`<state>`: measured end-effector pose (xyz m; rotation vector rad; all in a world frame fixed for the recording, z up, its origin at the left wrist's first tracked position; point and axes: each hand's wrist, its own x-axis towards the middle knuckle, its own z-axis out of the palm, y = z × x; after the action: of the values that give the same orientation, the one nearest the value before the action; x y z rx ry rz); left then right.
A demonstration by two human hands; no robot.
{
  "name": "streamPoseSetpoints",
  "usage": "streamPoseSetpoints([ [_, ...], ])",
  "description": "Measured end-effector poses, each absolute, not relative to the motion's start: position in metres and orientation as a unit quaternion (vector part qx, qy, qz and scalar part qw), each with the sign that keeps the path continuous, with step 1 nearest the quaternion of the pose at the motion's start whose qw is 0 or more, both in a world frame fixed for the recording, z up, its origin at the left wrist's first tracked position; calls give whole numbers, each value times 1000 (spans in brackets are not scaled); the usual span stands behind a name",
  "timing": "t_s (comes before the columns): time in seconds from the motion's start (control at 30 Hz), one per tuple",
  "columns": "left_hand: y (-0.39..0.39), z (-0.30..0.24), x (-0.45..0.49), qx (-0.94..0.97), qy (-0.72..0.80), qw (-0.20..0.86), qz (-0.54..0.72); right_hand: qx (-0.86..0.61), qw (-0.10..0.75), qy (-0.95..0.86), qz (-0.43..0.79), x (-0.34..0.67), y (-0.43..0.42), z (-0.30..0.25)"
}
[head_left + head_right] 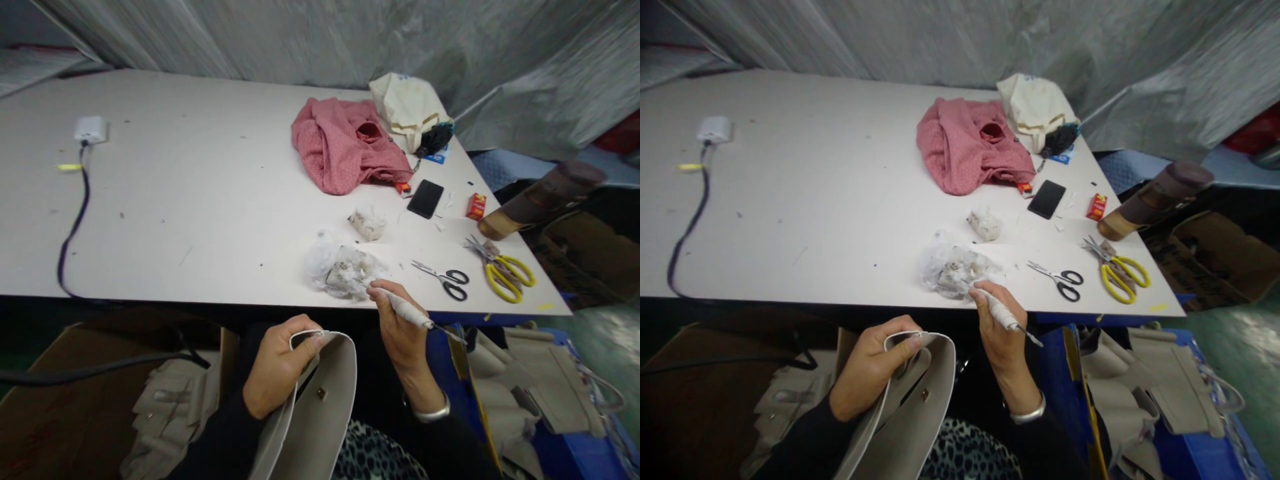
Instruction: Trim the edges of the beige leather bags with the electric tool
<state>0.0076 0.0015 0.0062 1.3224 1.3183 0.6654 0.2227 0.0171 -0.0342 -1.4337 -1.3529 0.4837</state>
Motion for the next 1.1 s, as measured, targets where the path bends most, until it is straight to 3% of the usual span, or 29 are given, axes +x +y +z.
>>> streamPoseSetpoints([
  [0.57,14,4,10,597,533,551,237,-596,465,-637,150,222,33,-36],
  [0.7,12,2,13,605,536,540,235,-592,500,-612,158,222,29,-35],
  [0.87,11,1,16,612,543,527,231,-562,562,-535,287,221,5,-25],
  [0.97,11,1,19,623,537,523,224,-529,534,-532,390,221,-9,-17],
  [1.1,9,2,22,629,534,521,220,-522,495,-547,429,222,-16,-16],
])
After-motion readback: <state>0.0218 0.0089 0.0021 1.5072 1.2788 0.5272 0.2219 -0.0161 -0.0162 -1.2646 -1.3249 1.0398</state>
